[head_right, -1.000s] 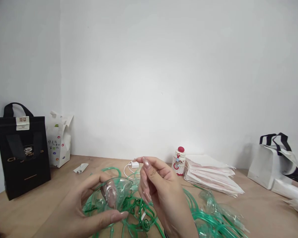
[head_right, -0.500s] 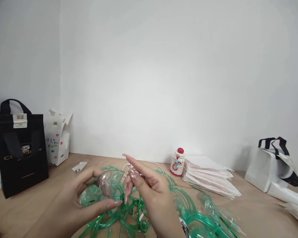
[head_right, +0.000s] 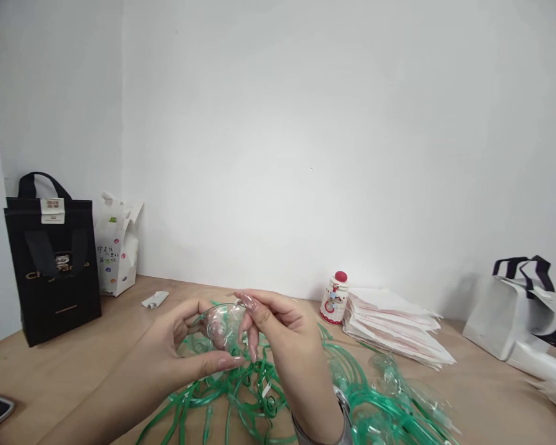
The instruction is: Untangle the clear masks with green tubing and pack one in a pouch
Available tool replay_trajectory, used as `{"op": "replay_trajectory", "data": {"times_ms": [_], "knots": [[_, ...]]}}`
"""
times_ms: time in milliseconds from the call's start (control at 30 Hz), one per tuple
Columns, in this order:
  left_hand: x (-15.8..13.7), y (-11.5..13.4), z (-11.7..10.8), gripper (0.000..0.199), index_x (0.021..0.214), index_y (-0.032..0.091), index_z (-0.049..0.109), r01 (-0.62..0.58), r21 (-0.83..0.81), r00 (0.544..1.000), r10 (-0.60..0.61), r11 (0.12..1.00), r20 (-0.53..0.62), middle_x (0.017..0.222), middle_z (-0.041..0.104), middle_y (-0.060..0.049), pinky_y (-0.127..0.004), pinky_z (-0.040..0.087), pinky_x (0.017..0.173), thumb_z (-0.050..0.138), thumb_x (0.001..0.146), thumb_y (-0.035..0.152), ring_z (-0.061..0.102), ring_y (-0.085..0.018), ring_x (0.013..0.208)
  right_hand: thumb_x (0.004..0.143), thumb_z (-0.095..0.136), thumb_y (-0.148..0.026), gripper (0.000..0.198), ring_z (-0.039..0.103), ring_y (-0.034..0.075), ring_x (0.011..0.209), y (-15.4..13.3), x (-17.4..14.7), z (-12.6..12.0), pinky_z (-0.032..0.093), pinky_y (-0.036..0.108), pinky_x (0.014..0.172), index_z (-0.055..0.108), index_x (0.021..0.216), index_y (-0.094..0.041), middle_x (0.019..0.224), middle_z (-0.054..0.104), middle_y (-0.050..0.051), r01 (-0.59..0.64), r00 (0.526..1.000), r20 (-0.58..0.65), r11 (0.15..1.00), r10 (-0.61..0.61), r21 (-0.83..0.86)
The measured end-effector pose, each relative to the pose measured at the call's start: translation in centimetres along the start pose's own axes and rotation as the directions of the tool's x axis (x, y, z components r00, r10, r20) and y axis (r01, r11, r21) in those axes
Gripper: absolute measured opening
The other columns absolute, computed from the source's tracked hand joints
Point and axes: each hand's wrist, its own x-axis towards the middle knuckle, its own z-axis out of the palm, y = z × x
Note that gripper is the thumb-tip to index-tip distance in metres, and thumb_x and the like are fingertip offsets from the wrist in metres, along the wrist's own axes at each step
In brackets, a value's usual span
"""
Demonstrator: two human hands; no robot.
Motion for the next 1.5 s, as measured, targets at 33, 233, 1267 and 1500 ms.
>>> {"op": "replay_trajectory", "data": {"times_ms": [33, 233, 1267, 1500], "knots": [[0.0, 0.1, 0.0, 0.027, 0.074, 0.019, 0.055, 0.002, -0.029, 1.000, -0.002, 1.000, 0.012, 0.076, 0.064, 0.002, -0.025, 0.045, 0.068, 0.078, 0.062, 0.027, 0.060, -0.017, 0.079, 0.077, 0.068, -0.028, 0.013, 0.048, 0.005, 0.046, -0.1, 0.0, 0.1, 0.040, 0.017, 0.048, 0.074, 0.085, -0.019, 0.054, 0.057, -0.003, -0.006, 1.000, 0.009, 1.000, 0.006, 0.012], [-0.1, 0.1, -0.2, 0.021, 0.079, 0.019, 0.058, -0.037, -0.096, 0.999, 0.041, 0.995, 0.034, 0.080, 0.065, 0.002, -0.024, 0.045, 0.073, 0.075, 0.067, 0.023, 0.059, -0.016, 0.083, 0.082, 0.063, -0.027, 0.015, 0.054, 0.006, 0.053, -0.3, -0.3, 0.2, 0.046, 0.020, 0.058, 0.072, 0.091, -0.019, 0.065, 0.061, -0.001, 0.026, 0.997, 0.071, 0.996, -0.032, 0.086], [-1.0, -0.4, 0.7, 0.018, 0.083, 0.020, 0.056, -0.070, -0.301, 0.997, 0.061, 0.951, -0.039, 0.084, 0.064, -0.001, -0.029, 0.047, 0.071, 0.070, 0.071, 0.021, 0.058, -0.019, 0.085, 0.076, 0.070, -0.030, 0.029, 0.043, 0.005, 0.043, 0.6, 0.0, -0.2, 0.032, 0.016, 0.043, 0.043, 0.084, -0.021, 0.053, 0.053, -0.008, -0.039, 0.978, 0.205, 0.998, 0.030, 0.041], [-0.7, -0.6, 0.8, 0.018, 0.081, 0.021, 0.057, -0.094, -0.430, 0.996, 0.090, 0.898, -0.030, 0.079, 0.065, 0.003, -0.026, 0.047, 0.070, 0.070, 0.071, 0.017, 0.059, -0.015, 0.078, 0.076, 0.070, -0.033, 0.033, 0.037, 0.003, 0.038, 0.9, 0.2, -0.4, 0.026, 0.014, 0.039, 0.040, 0.082, -0.021, 0.049, 0.049, -0.010, -0.124, 0.968, 0.229, 0.988, 0.100, 0.092]]}}
